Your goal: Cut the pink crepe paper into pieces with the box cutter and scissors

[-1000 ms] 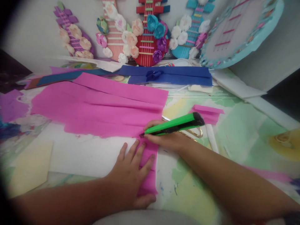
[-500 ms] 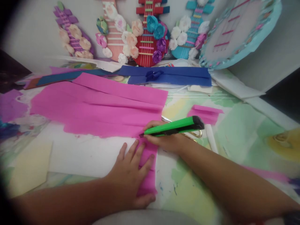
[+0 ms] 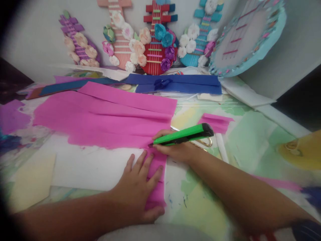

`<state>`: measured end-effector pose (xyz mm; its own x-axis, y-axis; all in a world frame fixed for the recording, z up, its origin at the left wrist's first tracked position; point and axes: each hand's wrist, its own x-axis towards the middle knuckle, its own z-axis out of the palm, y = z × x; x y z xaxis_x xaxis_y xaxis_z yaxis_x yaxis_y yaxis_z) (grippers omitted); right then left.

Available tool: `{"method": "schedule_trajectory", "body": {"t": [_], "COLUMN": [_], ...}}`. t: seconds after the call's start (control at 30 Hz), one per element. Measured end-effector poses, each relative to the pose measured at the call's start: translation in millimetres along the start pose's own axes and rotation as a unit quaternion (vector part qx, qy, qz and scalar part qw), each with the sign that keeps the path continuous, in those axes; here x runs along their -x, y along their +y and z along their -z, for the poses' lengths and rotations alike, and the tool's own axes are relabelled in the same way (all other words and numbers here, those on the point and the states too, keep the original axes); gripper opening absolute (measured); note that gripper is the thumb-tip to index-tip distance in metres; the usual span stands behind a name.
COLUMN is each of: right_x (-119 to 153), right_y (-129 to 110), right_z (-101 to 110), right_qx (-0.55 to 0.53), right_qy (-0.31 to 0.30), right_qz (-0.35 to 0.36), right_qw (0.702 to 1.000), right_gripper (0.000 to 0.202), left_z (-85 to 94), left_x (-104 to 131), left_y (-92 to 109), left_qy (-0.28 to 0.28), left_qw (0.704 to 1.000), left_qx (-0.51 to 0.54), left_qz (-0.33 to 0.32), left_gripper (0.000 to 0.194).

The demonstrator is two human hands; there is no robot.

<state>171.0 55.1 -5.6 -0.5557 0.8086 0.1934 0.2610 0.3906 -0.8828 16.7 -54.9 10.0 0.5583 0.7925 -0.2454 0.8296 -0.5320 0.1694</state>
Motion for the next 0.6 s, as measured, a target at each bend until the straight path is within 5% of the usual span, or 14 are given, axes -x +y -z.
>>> {"method": "schedule_trajectory", "body": {"t": [0.6], "right_x": [-1.3], "right_y": [-3.3], "right_z": [1.4], "right_qx": [0.027], "right_qy": [-0.023], "right_qz": [0.009], "right_qw": [0.999], "right_gripper": [0.011], "left_z": [0.2], "left_x": [2.8], "left_y": [-1.3], "left_qy": [0.016], "left_qw": [1.000], "left_qx": [-0.003], "left_qz": [-0.004], "left_gripper": [0.080]}}
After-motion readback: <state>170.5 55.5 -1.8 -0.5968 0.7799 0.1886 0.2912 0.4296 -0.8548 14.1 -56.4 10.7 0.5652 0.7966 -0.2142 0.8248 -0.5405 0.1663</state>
